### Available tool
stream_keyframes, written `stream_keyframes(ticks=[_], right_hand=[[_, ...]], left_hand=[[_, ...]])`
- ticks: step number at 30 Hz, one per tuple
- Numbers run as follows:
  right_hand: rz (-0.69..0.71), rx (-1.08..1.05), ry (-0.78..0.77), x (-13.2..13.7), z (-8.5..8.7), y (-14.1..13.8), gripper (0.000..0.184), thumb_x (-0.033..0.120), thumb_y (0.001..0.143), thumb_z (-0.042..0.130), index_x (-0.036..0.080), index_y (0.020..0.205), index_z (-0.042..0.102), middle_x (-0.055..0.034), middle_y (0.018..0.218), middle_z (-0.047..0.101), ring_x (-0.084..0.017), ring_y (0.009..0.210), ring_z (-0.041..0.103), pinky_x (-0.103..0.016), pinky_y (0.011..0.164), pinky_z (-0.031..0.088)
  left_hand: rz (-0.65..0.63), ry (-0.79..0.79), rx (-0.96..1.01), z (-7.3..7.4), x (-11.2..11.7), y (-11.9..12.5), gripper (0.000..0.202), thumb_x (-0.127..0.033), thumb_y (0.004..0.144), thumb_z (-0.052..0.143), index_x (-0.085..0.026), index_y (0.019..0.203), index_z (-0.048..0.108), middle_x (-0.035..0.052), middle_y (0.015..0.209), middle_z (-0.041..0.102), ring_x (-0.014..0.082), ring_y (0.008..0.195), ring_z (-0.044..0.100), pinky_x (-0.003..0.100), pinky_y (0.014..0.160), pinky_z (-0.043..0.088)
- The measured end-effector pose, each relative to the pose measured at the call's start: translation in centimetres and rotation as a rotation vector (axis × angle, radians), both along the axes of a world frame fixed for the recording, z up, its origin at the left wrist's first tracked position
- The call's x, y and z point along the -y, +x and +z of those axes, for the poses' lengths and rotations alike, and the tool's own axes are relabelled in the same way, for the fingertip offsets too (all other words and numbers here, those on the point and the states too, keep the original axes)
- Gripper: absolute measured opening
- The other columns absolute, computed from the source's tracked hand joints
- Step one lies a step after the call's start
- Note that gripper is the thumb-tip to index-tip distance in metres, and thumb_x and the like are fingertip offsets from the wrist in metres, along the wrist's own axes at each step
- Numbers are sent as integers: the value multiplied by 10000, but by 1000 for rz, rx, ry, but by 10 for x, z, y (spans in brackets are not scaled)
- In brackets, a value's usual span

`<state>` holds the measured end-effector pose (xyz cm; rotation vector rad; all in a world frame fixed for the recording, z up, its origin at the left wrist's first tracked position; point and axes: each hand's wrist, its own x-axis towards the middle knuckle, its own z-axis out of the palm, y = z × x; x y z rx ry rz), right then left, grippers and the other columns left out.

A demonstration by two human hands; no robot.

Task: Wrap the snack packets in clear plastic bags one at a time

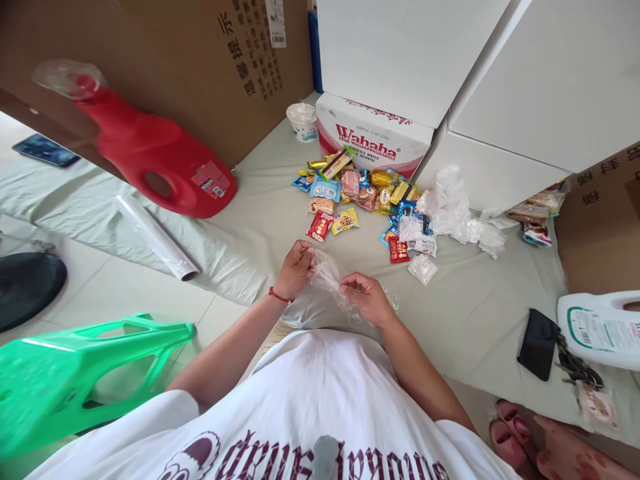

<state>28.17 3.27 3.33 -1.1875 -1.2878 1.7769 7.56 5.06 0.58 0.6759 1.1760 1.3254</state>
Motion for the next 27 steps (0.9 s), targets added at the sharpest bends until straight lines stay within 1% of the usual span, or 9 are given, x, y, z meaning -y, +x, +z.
stream_keyframes(ticks=[3, 6, 10, 13, 17, 19, 22, 25, 27], right_hand=[[-63, 1, -21, -1, -5, -2, 316, 508, 731, 820, 225, 813, 707, 26, 698, 594, -125, 626, 493, -260, 602, 426], [-85, 67, 40, -3, -9, 2, 306, 506, 762, 794, 222, 830, 704, 26, 706, 598, -129, 641, 493, -261, 621, 421], [-107, 135, 127, -9, -4, 13, 280, 483, 783, 779, 218, 828, 698, 25, 724, 601, -131, 668, 496, -264, 652, 423], [-153, 101, 101, -11, 3, 16, 284, 480, 762, 794, 221, 816, 690, 25, 733, 580, -127, 666, 479, -260, 631, 438], [-217, 21, 2, -8, 9, 11, 331, 497, 693, 833, 223, 801, 681, 22, 739, 549, -129, 665, 459, -245, 561, 450], [-267, -9, -17, -5, 10, 7, 338, 491, 680, 842, 223, 806, 678, 21, 747, 546, -126, 669, 460, -247, 569, 470], [-347, -32, -16, 2, 11, -1, 331, 495, 707, 824, 228, 835, 675, 18, 765, 547, -125, 679, 478, -270, 630, 524], [-364, -58, -4, 10, 15, -11, 320, 505, 741, 802, 237, 852, 668, 14, 779, 554, -126, 684, 501, -296, 686, 560], [-346, -104, -19, 16, 18, -18, 325, 507, 739, 811, 239, 852, 666, 15, 781, 562, -124, 682, 515, -300, 700, 570]], left_hand=[[-27, 1, 23, -2, -2, 0, 326, -472, 856, 681, -253, 896, 443, -107, 623, 419, 45, 419, 316, 198, 426, 328], [-50, -7, 12, -7, 0, -2, 340, -485, 844, 695, -247, 893, 457, -95, 642, 436, 48, 441, 328, 192, 426, 317], [-17, -7, -24, -15, 1, -5, 318, -470, 855, 682, -243, 884, 461, -90, 662, 445, 51, 433, 334, 205, 422, 317], [13, -27, -46, -13, -1, -7, 283, -426, 862, 677, -239, 897, 467, -87, 678, 462, 56, 428, 369, 219, 443, 348], [227, -153, -103, -1, 9, -9, 265, -423, 882, 652, -240, 952, 474, -67, 745, 520, 91, 549, 543, 228, 530, 450], [306, -203, -110, 5, 28, -8, 303, -511, 921, 575, -239, 875, 450, -68, 712, 489, 95, 532, 536, 221, 494, 418], [168, -252, -64, 11, 66, -3, 465, -664, 932, 465, -229, 769, 439, -52, 664, 465, 114, 531, 548, 228, 467, 394], [-46, -262, -49, 14, 94, 11, 461, -646, 812, 688, -221, 946, 571, 37, 956, 634, 198, 879, 677, 272, 624, 524], [-56, -252, -70, 13, 96, 22, 525, -522, 708, 840, -224, 1066, 598, 81, 1127, 650, 231, 1056, 651, 298, 740, 544]])
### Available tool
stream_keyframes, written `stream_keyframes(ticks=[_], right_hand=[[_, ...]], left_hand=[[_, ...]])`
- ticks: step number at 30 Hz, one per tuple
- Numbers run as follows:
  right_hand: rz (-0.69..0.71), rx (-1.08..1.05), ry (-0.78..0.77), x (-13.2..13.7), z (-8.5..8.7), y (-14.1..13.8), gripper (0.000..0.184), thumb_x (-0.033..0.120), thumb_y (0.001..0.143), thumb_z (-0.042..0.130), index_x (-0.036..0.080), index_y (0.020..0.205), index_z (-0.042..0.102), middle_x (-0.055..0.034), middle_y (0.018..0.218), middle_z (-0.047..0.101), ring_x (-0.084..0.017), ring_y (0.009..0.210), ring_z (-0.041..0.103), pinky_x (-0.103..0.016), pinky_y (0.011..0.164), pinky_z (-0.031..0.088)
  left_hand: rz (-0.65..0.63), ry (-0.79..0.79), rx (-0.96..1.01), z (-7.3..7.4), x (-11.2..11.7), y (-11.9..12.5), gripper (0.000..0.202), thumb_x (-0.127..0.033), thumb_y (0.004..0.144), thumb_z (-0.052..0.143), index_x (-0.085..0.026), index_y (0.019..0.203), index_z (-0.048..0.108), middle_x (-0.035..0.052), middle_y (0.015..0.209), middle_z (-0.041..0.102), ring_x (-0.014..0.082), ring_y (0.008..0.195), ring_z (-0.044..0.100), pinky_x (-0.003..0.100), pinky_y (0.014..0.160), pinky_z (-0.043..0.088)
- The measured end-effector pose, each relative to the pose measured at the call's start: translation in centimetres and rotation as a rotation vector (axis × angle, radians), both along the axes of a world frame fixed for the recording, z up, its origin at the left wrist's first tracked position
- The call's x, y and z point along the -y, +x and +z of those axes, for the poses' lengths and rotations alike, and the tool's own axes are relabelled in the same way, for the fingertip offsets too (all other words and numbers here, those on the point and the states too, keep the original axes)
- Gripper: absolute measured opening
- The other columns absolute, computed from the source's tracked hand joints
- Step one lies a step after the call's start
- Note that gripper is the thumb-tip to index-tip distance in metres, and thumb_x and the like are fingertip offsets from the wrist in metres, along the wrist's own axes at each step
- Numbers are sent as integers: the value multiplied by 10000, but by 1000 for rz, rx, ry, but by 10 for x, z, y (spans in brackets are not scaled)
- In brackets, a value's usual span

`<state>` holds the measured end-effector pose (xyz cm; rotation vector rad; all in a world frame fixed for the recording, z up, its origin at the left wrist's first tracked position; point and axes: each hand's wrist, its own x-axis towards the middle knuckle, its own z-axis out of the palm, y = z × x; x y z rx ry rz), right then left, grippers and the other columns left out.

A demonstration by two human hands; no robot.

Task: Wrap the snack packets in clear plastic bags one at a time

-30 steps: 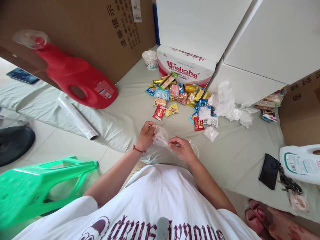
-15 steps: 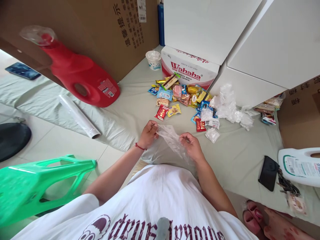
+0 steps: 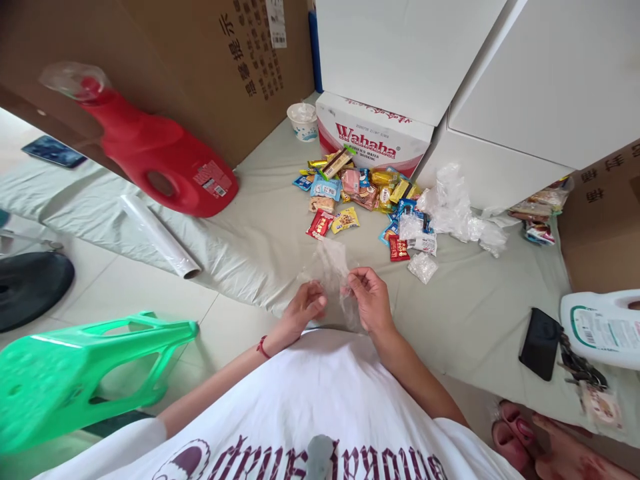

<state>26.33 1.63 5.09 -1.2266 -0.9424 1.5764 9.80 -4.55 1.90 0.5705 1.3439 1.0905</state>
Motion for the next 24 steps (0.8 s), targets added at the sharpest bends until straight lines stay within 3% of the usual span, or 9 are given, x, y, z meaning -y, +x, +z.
stream_keyframes(ticks=[5, 9, 12, 16, 19, 21, 24], right_hand=[[-25, -172, -81, 4, 3, 5, 314, 452, 730, 855, 241, 865, 664, 22, 777, 594, -112, 688, 567, -259, 686, 577], [-157, -317, -149, -7, -3, 32, 312, 341, 677, 903, 246, 859, 668, 33, 771, 624, -99, 690, 603, -224, 683, 590], [-230, -439, -196, -11, -8, 40, 331, 255, 626, 927, 249, 858, 691, 22, 809, 659, -113, 746, 643, -226, 694, 622], [-220, -543, -231, -7, -7, 32, 288, 215, 653, 910, 243, 850, 702, 4, 840, 677, -134, 774, 663, -237, 658, 651], [-200, -613, -253, -8, -6, 33, 291, 173, 663, 908, 216, 855, 695, 21, 813, 663, -88, 736, 650, -160, 643, 624], [-213, -610, -268, -15, -9, 44, 304, 151, 648, 916, 197, 841, 686, 30, 776, 649, -63, 682, 627, -113, 581, 582], [-244, -500, -295, -33, -18, 67, 323, 127, 606, 929, 188, 785, 667, 45, 711, 625, -42, 582, 568, -96, 493, 527]], left_hand=[[132, -80, 165, -5, -33, 7, 274, -411, 802, 751, -211, 854, 570, 39, 903, 652, 178, 908, 659, 311, 761, 557], [249, -118, 259, -4, -47, 1, 355, -455, 807, 759, -223, 849, 493, -15, 801, 572, 162, 845, 659, 356, 751, 606], [188, -144, 219, 1, -45, 6, 445, -506, 752, 828, -214, 892, 523, -3, 849, 588, 163, 871, 647, 352, 729, 609], [-17, -210, 296, 3, -40, 21, 411, -402, 689, 883, -186, 886, 594, 38, 872, 656, 196, 885, 671, 345, 718, 594], [59, -210, 351, -1, -47, 21, 257, -343, 799, 761, -188, 799, 556, 10, 759, 623, 165, 781, 676, 323, 709, 592], [120, -214, 302, -7, -56, 12, 235, -321, 869, 659, -199, 751, 497, -29, 644, 535, 115, 607, 608, 267, 615, 557], [134, -212, 178, -16, -71, -10, 263, -317, 928, 567, -215, 718, 446, -82, 533, 366, 66, 401, 352, 194, 415, 356]])
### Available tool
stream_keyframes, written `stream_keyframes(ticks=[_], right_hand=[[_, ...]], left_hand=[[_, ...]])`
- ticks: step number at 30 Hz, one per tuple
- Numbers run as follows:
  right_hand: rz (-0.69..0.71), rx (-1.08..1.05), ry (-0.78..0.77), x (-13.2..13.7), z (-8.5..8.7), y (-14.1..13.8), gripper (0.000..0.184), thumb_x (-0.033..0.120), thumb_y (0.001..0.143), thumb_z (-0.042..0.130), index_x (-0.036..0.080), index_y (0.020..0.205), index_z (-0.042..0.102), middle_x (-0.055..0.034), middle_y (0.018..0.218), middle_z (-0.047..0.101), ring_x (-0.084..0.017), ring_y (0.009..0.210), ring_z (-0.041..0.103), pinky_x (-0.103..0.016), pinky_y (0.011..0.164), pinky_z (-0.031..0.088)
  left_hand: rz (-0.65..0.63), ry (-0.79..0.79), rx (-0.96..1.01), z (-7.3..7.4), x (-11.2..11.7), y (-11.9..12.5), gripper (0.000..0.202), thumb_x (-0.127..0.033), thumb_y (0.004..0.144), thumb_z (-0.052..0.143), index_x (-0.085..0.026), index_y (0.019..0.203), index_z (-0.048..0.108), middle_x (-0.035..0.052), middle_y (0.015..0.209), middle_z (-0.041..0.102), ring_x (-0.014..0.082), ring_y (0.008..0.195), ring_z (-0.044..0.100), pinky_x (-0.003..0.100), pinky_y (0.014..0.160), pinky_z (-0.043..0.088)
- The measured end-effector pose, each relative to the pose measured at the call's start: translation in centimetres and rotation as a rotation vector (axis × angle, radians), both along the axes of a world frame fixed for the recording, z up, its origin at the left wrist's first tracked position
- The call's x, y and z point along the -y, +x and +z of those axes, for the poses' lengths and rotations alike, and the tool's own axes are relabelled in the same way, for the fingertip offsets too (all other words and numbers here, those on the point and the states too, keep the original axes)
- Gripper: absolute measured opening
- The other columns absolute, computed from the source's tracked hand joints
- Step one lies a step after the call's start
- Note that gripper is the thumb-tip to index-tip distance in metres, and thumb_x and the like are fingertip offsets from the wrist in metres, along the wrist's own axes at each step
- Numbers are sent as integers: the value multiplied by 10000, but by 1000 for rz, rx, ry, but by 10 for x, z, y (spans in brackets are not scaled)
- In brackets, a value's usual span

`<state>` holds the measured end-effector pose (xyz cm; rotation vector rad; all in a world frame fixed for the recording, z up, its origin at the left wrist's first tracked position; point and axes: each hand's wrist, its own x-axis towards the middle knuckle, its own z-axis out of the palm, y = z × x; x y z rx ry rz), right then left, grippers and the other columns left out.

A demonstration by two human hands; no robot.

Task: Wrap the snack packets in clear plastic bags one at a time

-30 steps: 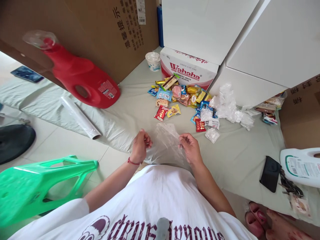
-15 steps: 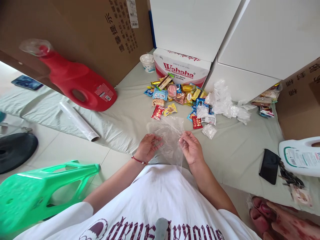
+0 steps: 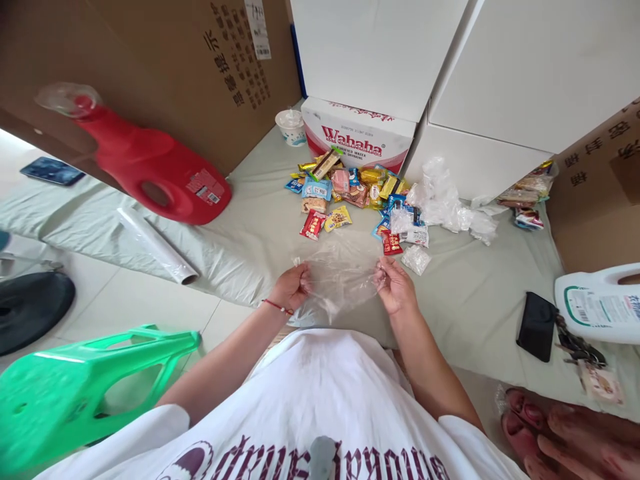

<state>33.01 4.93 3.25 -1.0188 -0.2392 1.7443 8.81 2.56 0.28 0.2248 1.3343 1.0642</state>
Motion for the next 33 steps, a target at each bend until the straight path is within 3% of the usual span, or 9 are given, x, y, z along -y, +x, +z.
stream_keyframes(ticks=[3, 6, 10, 12, 14, 17, 22, 26, 33], right_hand=[[34, 185, -9, -21, -12, 18, 360, 158, 557, 947, 190, 781, 667, 52, 694, 618, -41, 548, 538, -124, 501, 530], [110, 448, 71, -36, -19, 27, 387, 303, 556, 952, 191, 787, 662, 36, 729, 628, -69, 591, 547, -188, 563, 562], [58, 1014, 322, -36, -16, 30, 464, 592, 725, 795, 204, 939, 659, -53, 941, 681, -169, 766, 612, -292, 608, 583], [69, 1131, 349, -25, -15, 26, 557, 688, 805, 668, 217, 1099, 626, -88, 1009, 682, -218, 829, 638, -309, 563, 567], [148, 1061, 246, -11, -16, 14, 634, 740, 820, 608, 230, 1195, 573, -97, 993, 689, -239, 830, 650, -301, 511, 540], [275, 815, 63, 9, -22, -15, 701, 708, 730, 729, 243, 1220, 542, -86, 977, 710, -196, 739, 617, -244, 447, 461], [330, 481, 24, 12, -25, -46, 669, 555, 528, 903, 207, 1017, 607, -8, 795, 673, -61, 511, 364, -177, 399, 242], [447, 588, 62, -1, -15, -18, 543, 551, 541, 885, 180, 843, 629, 41, 659, 577, -32, 463, 274, -189, 406, 146], [667, 728, 64, -18, 4, 51, 546, 590, 573, 879, 183, 796, 591, 69, 607, 516, -25, 436, 265, -204, 414, 128]], left_hand=[[-12, 41, -136, -8, -12, -20, 305, -344, 942, 570, -219, 693, 444, -87, 514, 312, 69, 400, 249, 193, 379, 231], [-31, 100, -273, -14, -20, -30, 339, -363, 912, 630, -216, 664, 451, -72, 537, 340, 82, 449, 297, 197, 405, 275], [1, 152, -393, -20, -26, -28, 352, -393, 919, 619, -227, 677, 425, -70, 582, 331, 91, 479, 331, 205, 431, 334], [41, 164, -415, -22, -27, -24, 348, -408, 951, 564, -236, 698, 398, -72, 596, 315, 94, 481, 324, 208, 425, 336], [86, 170, -410, -22, -27, -20, 335, -414, 982, 493, -245, 722, 366, -75, 604, 299, 95, 475, 308, 207, 409, 322], [128, 176, -372, -22, -24, -12, 318, -423, 1005, 417, -252, 750, 334, -81, 604, 263, 91, 460, 290, 201, 391, 298], [132, 196, -344, -19, -18, -8, 356, -516, 980, 452, -251, 771, 343, -83, 611, 278, 79, 451, 302, 188, 382, 299], [126, 223, -412, -14, -17, -28, 371, -533, 953, 504, -250, 755, 370, -79, 591, 275, 87, 444, 287, 199, 365, 298], [35, 160, -477, -15, -5, -48, 366, -478, 968, 488, -250, 709, 368, -67, 577, 292, 100, 425, 302, 230, 364, 300]])
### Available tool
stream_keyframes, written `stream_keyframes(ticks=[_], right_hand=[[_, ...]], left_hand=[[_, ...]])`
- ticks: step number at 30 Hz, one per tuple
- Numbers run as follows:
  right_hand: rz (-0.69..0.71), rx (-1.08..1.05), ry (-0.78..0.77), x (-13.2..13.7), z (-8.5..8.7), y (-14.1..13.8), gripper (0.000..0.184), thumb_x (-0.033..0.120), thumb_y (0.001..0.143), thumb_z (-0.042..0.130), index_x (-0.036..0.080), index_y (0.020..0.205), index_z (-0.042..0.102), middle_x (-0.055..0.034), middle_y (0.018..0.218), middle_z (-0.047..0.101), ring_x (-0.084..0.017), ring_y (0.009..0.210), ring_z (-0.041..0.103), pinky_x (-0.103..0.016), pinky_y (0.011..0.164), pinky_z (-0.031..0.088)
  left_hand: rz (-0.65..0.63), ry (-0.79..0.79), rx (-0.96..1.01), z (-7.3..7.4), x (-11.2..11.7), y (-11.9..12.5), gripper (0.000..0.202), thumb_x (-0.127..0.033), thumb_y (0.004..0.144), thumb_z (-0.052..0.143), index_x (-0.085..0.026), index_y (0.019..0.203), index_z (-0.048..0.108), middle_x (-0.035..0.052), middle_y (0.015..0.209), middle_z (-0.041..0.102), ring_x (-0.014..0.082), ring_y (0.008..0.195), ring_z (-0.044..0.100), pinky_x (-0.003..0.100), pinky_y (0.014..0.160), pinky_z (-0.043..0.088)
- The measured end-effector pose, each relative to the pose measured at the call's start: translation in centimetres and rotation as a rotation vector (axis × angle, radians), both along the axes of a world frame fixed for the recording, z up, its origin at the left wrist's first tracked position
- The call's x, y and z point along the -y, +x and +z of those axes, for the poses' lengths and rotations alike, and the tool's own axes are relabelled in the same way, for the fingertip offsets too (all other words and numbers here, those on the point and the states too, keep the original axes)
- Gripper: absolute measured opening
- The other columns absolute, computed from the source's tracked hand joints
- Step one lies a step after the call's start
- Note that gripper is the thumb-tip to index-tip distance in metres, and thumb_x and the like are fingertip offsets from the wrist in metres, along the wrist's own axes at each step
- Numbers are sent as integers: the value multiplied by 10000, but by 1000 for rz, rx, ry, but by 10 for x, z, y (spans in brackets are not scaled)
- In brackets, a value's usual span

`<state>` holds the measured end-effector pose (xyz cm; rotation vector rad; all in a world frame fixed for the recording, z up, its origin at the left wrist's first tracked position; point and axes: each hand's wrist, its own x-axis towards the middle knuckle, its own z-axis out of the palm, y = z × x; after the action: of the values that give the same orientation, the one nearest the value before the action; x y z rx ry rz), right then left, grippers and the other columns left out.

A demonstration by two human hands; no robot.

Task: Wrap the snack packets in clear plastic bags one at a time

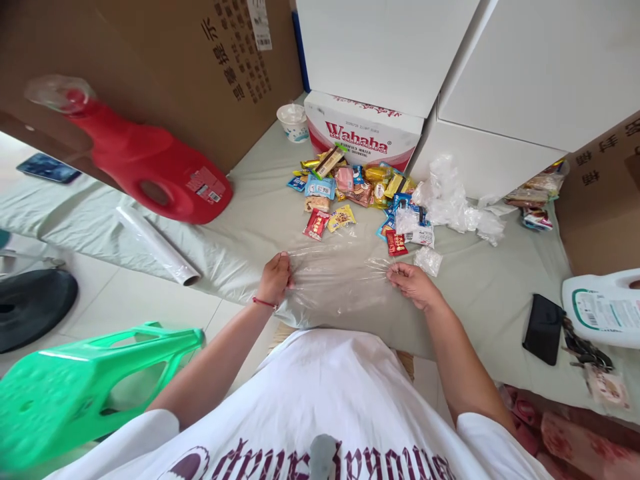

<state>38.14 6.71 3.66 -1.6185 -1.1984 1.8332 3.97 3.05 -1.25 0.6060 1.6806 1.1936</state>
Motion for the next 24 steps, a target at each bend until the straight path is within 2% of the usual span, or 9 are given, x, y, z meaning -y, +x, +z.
stream_keyframes(ticks=[8, 12, 14, 17, 18, 19, 21, 23, 24], right_hand=[[-8, 85, 42, 29, -18, 30, 560, 682, 657, 812, 198, 778, 556, 83, 580, 438, -58, 478, 269, -224, 453, 171], [-47, 140, 140, 43, -31, 34, 537, 687, 696, 776, 186, 795, 610, 60, 615, 482, -84, 524, 329, -239, 496, 223], [-58, 158, 174, 46, -35, 33, 531, 689, 715, 756, 182, 803, 625, 52, 621, 492, -94, 541, 346, -242, 511, 238], [-68, 155, 213, 49, -38, 28, 508, 674, 747, 733, 180, 805, 632, 51, 619, 486, -100, 556, 355, -241, 527, 253], [-68, 150, 224, 49, -38, 27, 496, 663, 755, 730, 179, 810, 637, 51, 621, 485, -101, 561, 358, -241, 531, 258], [-64, 146, 233, 49, -38, 25, 485, 651, 761, 730, 178, 819, 643, 52, 620, 482, -102, 564, 360, -241, 535, 262], [-50, 137, 245, 49, -38, 25, 461, 627, 768, 735, 179, 839, 655, 55, 617, 474, -104, 567, 359, -242, 540, 267], [-41, 131, 252, 48, -36, 26, 445, 611, 766, 742, 182, 837, 651, 59, 615, 467, -104, 566, 354, -243, 542, 265], [-40, 130, 255, 48, -35, 28, 442, 608, 763, 744, 182, 832, 647, 59, 617, 468, -103, 566, 353, -243, 543, 263]], left_hand=[[-72, -57, -36, 0, -3, 18, 378, -486, 971, 491, -253, 702, 365, -77, 555, 300, 100, 385, 317, 246, 385, 285], [-42, -116, -111, 3, 4, 10, 266, -447, 948, 511, -255, 794, 411, -62, 597, 409, 128, 436, 417, 250, 432, 307], [56, -82, -253, 11, 11, 3, 201, -388, 903, 575, -249, 886, 431, -37, 703, 488, 149, 565, 505, 259, 524, 394], [168, 168, -691, 33, 23, 7, 186, -274, 865, 596, -225, 1009, 489, 47, 951, 581, 195, 848, 591, 325, 777, 500], [85, 285, -835, 41, 26, 14, 170, -240, 871, 574, -218, 1031, 519, 76, 1020, 602, 215, 940, 606, 358, 863, 504], [-77, 393, -946, 48, 27, 23, 159, -210, 883, 546, -216, 1042, 554, 97, 1071, 622, 234, 1030, 613, 390, 941, 493], [-547, 518, -1045, 57, 22, 43, 192, -151, 894, 514, -229, 1031, 623, 104, 1102, 669, 253, 1192, 598, 436, 1080, 432], [-858, 490, -1111, 56, 10, 57, 251, -107, 892, 504, -238, 1024, 673, 109, 1136, 702, 265, 1322, 546, 492, 1190, 324], [-904, 430, -1157, 51, 2, 60, 265, -107, 895, 504, -234, 1038, 688, 121, 1175, 705, 280, 1356, 524, 535, 1218, 272]])
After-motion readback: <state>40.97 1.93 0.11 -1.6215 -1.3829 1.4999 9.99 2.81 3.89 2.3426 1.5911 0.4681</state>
